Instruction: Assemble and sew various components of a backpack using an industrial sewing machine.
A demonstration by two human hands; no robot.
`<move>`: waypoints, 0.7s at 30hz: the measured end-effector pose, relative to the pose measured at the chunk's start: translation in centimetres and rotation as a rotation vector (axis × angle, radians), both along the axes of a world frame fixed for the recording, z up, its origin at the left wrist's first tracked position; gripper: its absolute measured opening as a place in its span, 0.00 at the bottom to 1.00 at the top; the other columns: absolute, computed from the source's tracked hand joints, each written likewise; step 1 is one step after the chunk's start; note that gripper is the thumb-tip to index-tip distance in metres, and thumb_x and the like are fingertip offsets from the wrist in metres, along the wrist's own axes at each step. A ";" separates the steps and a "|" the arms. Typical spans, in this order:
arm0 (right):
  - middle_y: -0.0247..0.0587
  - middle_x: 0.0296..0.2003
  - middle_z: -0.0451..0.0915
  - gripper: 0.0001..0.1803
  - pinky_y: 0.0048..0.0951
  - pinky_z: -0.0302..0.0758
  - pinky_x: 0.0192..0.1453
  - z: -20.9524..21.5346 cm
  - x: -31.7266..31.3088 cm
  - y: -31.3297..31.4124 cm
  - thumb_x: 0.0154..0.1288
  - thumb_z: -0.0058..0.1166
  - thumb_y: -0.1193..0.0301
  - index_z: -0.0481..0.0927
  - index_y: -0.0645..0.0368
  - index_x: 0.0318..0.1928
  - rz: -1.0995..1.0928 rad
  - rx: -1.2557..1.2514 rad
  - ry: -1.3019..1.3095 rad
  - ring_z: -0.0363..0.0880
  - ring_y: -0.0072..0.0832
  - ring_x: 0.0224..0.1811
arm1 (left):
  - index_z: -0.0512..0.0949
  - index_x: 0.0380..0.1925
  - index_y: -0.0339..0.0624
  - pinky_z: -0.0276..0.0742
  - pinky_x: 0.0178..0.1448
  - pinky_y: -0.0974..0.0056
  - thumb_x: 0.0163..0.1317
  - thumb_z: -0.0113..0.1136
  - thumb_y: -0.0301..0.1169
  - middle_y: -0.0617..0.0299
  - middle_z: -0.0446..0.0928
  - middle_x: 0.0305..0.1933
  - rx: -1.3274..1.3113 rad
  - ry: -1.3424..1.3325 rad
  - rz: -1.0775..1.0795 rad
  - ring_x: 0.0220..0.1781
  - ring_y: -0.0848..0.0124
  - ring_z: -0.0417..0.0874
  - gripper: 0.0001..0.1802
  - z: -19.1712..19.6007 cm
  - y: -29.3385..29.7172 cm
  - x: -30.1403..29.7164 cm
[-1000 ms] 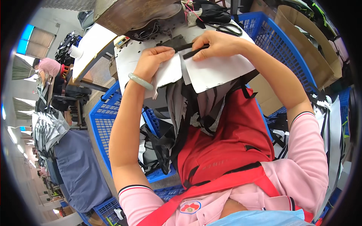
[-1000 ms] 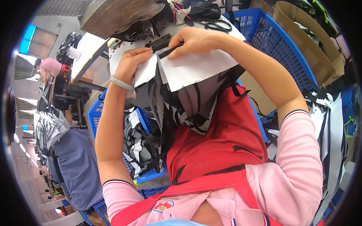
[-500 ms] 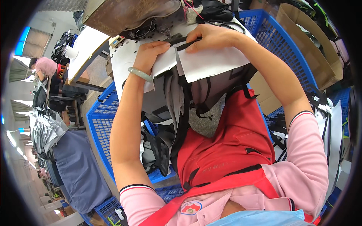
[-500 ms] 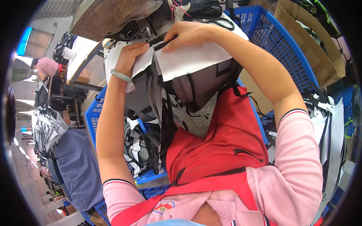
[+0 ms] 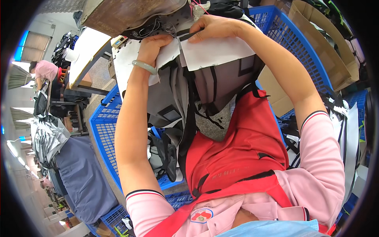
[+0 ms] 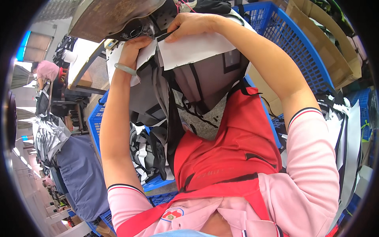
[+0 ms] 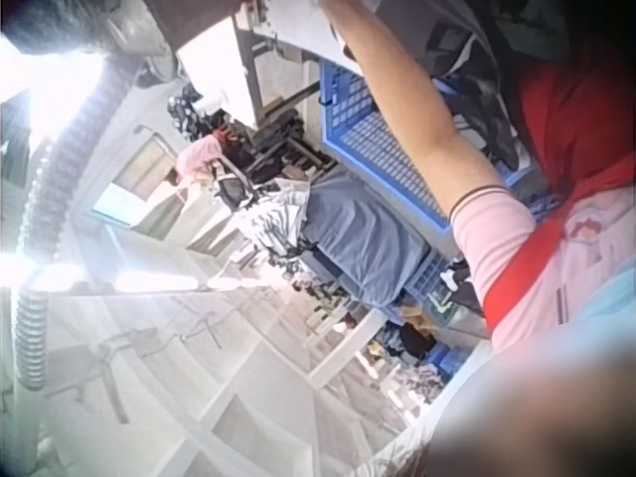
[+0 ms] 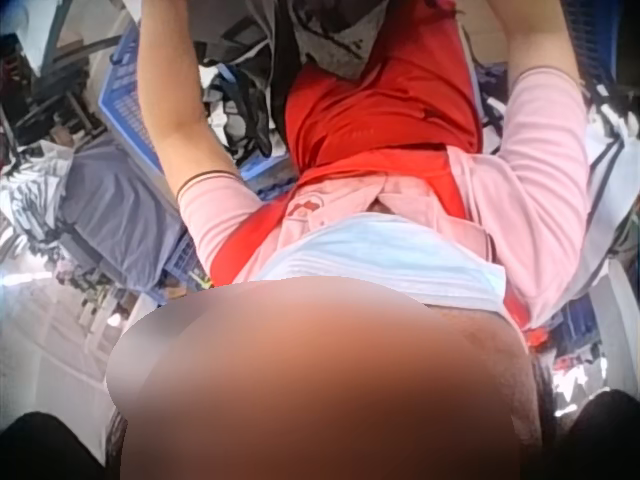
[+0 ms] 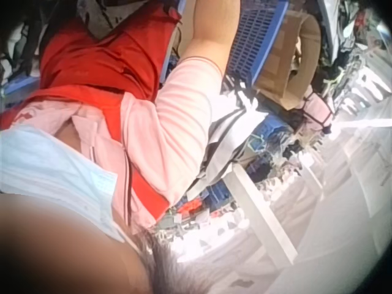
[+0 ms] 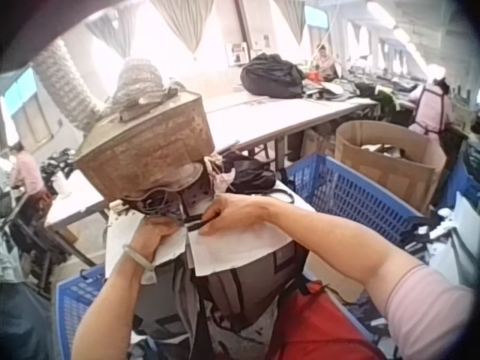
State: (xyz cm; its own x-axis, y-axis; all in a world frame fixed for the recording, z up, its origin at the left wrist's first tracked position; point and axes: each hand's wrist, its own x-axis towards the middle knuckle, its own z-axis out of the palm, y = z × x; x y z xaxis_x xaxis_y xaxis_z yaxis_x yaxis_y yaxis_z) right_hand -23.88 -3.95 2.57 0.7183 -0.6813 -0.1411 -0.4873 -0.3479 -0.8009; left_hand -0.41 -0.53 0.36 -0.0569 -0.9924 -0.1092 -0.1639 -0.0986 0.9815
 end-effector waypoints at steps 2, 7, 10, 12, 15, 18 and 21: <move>0.30 0.25 0.76 0.19 0.25 0.70 0.34 -0.6 0.0 0.2 0.59 0.59 0.58 0.81 0.64 0.36 -0.015 -0.060 -0.039 0.71 0.16 0.30 | 0.80 0.43 0.28 0.75 0.47 0.71 0.55 0.63 0.27 0.55 0.82 0.40 -0.020 0.004 0.019 0.39 0.71 0.81 0.16 0.0 0.3 0.1; 0.36 0.31 0.78 0.19 0.27 0.72 0.39 1.3 -3.6 2.0 0.61 0.55 0.59 0.81 0.64 0.39 -0.115 -0.187 0.017 0.76 0.23 0.34 | 0.79 0.46 0.28 0.74 0.51 0.70 0.57 0.61 0.26 0.55 0.81 0.45 -0.131 0.042 0.124 0.44 0.71 0.81 0.17 1.1 2.1 2.9; 0.41 0.36 0.79 0.18 0.31 0.73 0.44 -1.1 -7.6 4.5 0.61 0.55 0.59 0.81 0.64 0.40 -0.038 -0.369 0.042 0.78 0.30 0.39 | 0.78 0.50 0.29 0.72 0.52 0.70 0.60 0.60 0.31 0.59 0.80 0.45 -0.147 -0.022 0.052 0.45 0.73 0.79 0.20 1.0 5.6 3.4; 0.46 0.38 0.78 0.18 0.36 0.72 0.47 -2.9 -10.3 9.9 0.60 0.57 0.59 0.81 0.61 0.42 -0.004 -0.318 -0.025 0.77 0.38 0.42 | 0.80 0.45 0.32 0.70 0.45 0.72 0.61 0.59 0.33 0.67 0.78 0.38 -0.143 -0.114 -0.022 0.39 0.79 0.74 0.16 1.2 9.4 1.1; 0.49 0.30 0.73 0.18 0.42 0.70 0.42 -2.9 -13.0 15.2 0.61 0.56 0.57 0.76 0.62 0.29 -0.005 -0.603 -0.006 0.75 0.46 0.38 | 0.76 0.29 0.37 0.60 0.34 0.73 0.61 0.57 0.28 0.75 0.68 0.28 -0.083 -0.075 -0.200 0.31 0.83 0.65 0.06 0.6 16.2 -0.8; 0.47 0.30 0.76 0.11 0.40 0.72 0.39 2.7 -16.1 19.0 0.57 0.59 0.64 0.80 0.59 0.31 -0.282 -0.874 -0.270 0.77 0.43 0.37 | 0.75 0.28 0.35 0.58 0.35 0.74 0.60 0.57 0.25 0.73 0.67 0.27 -0.020 0.018 -0.339 0.31 0.83 0.65 0.05 -2.4 19.7 -0.7; 0.41 0.29 0.77 0.10 0.36 0.73 0.37 10.3 -22.0 25.3 0.57 0.60 0.65 0.83 0.56 0.38 -0.620 -1.236 -0.078 0.78 0.35 0.34 | 0.79 0.34 0.32 0.61 0.38 0.75 0.60 0.60 0.26 0.70 0.73 0.29 0.059 0.096 -0.429 0.32 0.81 0.68 0.07 -7.4 19.5 -1.2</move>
State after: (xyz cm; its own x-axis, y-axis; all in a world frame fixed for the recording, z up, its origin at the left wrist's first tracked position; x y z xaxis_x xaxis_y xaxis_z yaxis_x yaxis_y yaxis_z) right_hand -45.91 21.34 12.85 0.2332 -0.5407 0.8083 -0.7904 -0.5895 -0.1663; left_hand -1.62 18.99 -7.07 -0.4747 -0.8692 -0.1388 -0.1102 -0.0977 0.9891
